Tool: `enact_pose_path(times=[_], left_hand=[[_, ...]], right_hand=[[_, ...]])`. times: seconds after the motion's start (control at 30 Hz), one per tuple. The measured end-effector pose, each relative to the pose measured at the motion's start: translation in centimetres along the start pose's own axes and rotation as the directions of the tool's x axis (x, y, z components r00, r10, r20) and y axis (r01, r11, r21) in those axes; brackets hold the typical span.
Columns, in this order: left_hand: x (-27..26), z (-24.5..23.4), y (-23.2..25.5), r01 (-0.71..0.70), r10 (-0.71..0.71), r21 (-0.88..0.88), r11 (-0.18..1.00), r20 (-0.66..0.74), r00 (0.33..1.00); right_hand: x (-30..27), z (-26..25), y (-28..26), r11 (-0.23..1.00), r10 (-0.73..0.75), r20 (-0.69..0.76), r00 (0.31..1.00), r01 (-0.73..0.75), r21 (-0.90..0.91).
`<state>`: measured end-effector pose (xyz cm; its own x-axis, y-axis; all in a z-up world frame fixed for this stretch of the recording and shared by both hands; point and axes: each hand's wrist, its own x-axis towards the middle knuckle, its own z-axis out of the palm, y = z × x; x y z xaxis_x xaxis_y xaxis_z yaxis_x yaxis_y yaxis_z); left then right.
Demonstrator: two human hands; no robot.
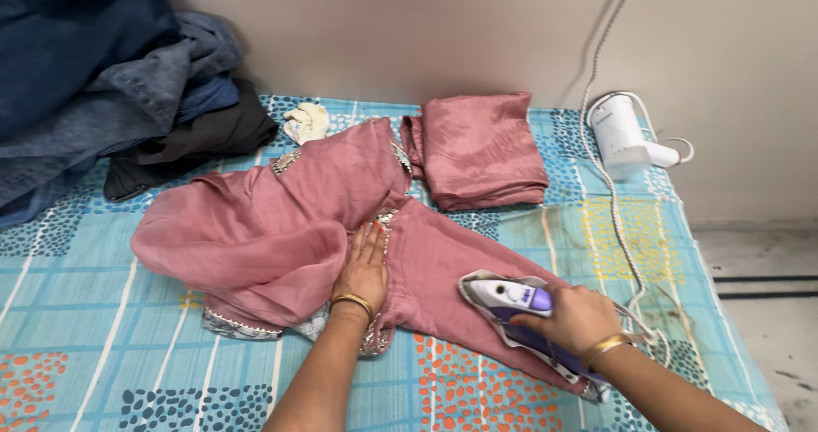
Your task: The person irons a pink embroidered garment on a bed using a handheld iron. They smooth the sleeves and body, flip the garment to iron the back, and adjust the fabric throughout the process.
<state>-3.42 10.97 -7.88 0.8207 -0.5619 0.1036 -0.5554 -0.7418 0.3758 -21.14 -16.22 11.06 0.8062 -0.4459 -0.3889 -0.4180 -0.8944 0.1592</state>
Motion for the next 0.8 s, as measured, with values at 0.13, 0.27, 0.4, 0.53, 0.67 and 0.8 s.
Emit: enact_pose_path(times=[0.13, 0.27, 0.4, 0.53, 0.67, 0.8], left_hand=[[0.1, -1.1, 0.2, 0.007, -0.008, 0.048, 0.999, 0.025, 1.0], [-0.2, -1.1, 0.3, 0.028, -0.029, 0.035, 0.999, 0.029, 0.999], [0.0, -0.7, 0.4, 0.031, -0.033, 0.124, 0.992, 0.016, 0.999], [0.4, -1.2, 0.7, 0.054, -0.069, 0.193, 0.98, 0.071, 0.995], [0.9, -1.4, 0.8, 0.059, -0.115, 0.324, 0.944, 0.158, 0.981], [1.6, -3.1, 1.9, 0.072, -0.176, 0.398, 0.915, 0.232, 0.957]], right_hand=[[-2.3, 0.0, 0.2, 0.978, -0.209, -0.008, 0.978, 0.209, 0.025], [-1.8, 0.0, 0.7, 0.996, -0.094, 0.067, 0.993, 0.095, 0.003], [1.1, -1.0, -0.4, 0.994, 0.057, -0.02, 0.998, -0.054, 0.1], [-0.2, -1.7, -1.1, 0.995, -0.015, 0.058, 0.998, 0.009, 0.103], [-3.2, -0.3, -0.7, 0.953, -0.304, 0.106, 0.947, 0.303, 0.024], [-2.6, -0.3, 0.1, 0.965, -0.232, -0.004, 0.973, 0.231, 0.121]])
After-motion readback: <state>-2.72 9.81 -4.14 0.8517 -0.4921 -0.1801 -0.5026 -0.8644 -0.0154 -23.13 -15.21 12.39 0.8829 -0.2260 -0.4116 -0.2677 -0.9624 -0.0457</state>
